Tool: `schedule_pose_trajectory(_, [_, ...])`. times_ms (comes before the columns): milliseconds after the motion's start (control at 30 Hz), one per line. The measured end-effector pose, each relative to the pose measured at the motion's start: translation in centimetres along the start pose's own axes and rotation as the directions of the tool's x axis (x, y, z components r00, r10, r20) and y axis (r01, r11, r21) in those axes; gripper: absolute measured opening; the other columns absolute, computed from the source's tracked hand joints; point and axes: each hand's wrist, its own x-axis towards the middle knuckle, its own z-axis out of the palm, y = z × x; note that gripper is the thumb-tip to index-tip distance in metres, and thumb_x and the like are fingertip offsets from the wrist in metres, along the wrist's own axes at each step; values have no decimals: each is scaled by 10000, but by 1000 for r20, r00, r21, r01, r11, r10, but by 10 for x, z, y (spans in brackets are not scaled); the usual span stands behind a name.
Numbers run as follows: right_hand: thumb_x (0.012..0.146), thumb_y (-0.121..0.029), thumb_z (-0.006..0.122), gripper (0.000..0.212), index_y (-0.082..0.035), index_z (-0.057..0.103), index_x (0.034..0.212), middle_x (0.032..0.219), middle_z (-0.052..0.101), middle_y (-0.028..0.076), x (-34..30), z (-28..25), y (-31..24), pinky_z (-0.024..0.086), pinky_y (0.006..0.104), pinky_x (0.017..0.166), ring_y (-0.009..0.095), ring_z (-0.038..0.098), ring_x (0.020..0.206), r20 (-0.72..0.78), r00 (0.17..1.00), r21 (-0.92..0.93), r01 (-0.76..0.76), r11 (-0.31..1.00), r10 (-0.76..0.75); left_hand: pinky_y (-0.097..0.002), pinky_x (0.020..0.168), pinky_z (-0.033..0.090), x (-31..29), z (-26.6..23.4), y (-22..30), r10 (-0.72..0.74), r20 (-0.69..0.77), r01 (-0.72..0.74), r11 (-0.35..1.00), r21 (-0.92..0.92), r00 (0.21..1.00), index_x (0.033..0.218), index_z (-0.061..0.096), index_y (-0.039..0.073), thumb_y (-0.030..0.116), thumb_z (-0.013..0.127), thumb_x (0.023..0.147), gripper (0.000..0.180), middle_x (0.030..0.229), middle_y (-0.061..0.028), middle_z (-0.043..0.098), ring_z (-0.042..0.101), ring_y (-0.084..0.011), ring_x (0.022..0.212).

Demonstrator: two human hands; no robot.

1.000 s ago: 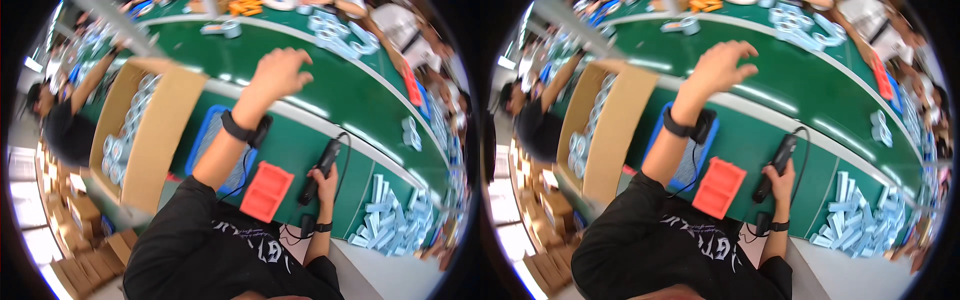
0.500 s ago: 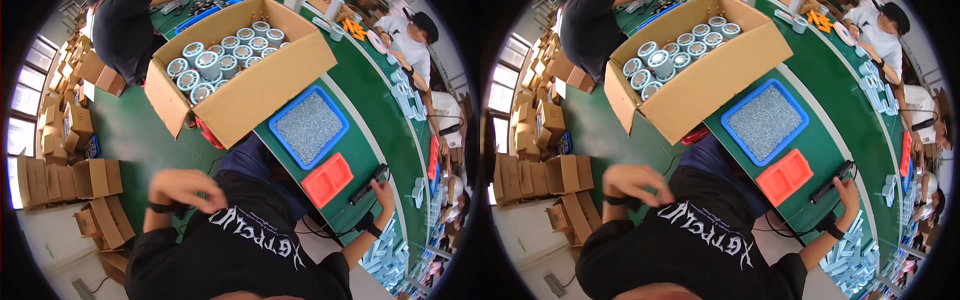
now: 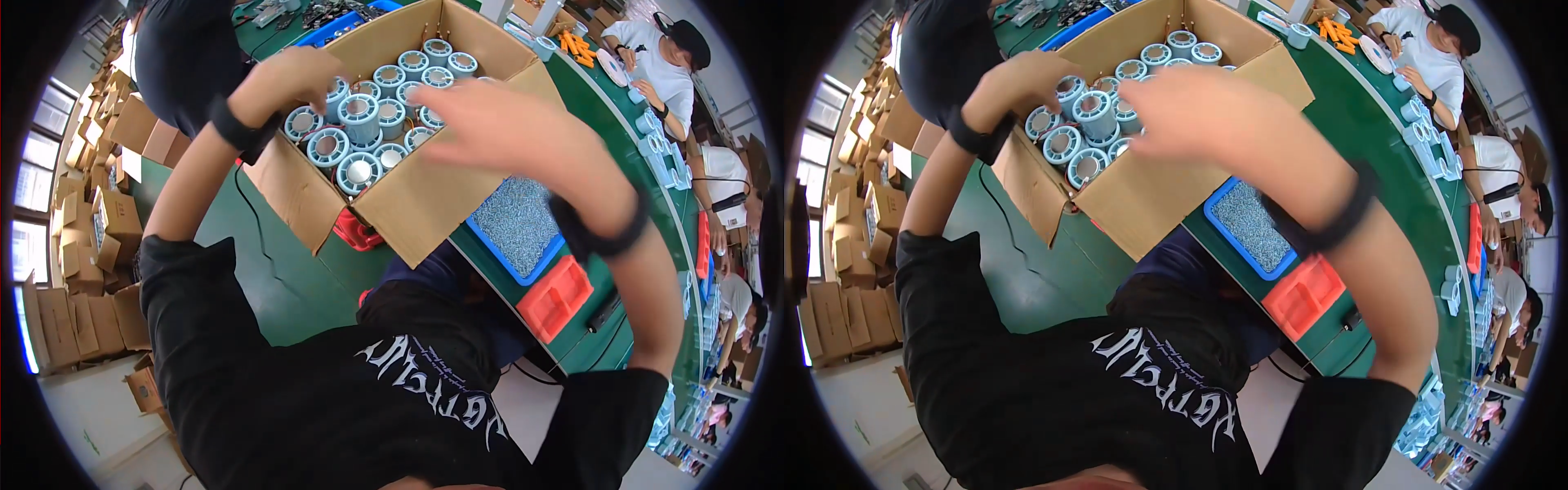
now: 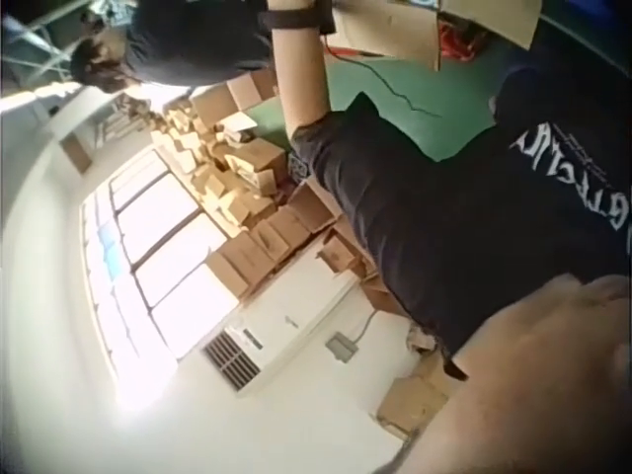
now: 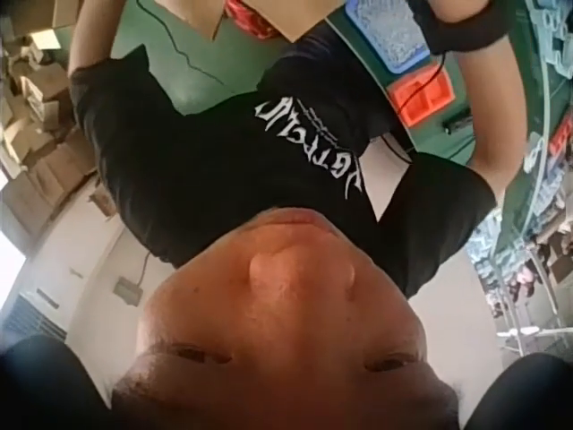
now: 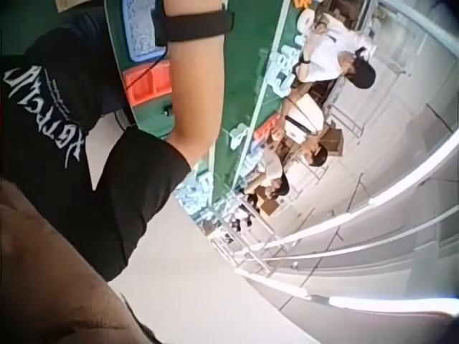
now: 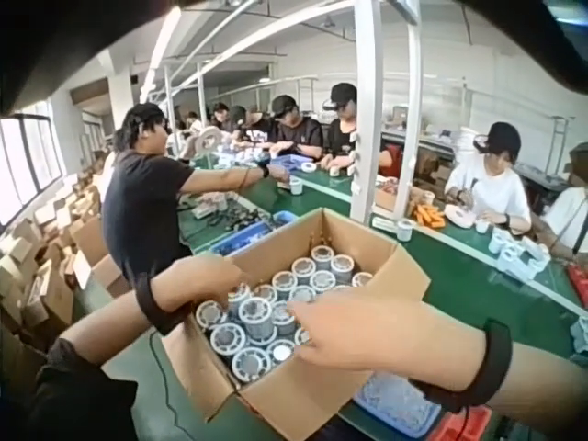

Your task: The person places fan motors into a holder, fits plastic housings over them, and secures the components by picking screws from a tray and driving them in with a power screwdriver.

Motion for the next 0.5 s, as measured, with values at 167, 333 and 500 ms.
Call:
schedule_pose_trajectory(167, [697, -310, 694, 580, -69, 500, 1187, 914, 656, 146, 103, 54, 11, 508, 444, 725, 319, 636, 865, 108, 990, 11, -91, 996, 90, -390, 694, 530, 25, 2, 24, -189, 228, 175, 981, 79, 955, 1062, 654, 121, 225, 777, 593, 495, 837, -120, 674, 652, -307, 821])
schedule_pose_trajectory(333, [647, -319, 737, 581, -75, 547, 1138, 876, 668, 126, 136, 65, -2, 522, 415, 710, 299, 651, 827, 270, 961, 15, -56, 998, 50, -387, 687, 534, 26, 26, 7, -243, 241, 204, 963, 174, 940, 1052, 654, 111, 176, 795, 543, 532, 845, -112, 677, 657, -297, 828])
schedule_pose_trajectory(500, [624, -280, 754, 504, -57, 594, 1046, 769, 658, 120, 114, 36, 10, 522, 404, 647, 294, 651, 736, 287, 957, -61, -24, 998, 40, -385, 688, 530, 35, 8, 8, -121, 217, 93, 987, 133, 969, 1011, 644, 86, 125, 806, 519, 520, 855, -113, 671, 654, -302, 832])
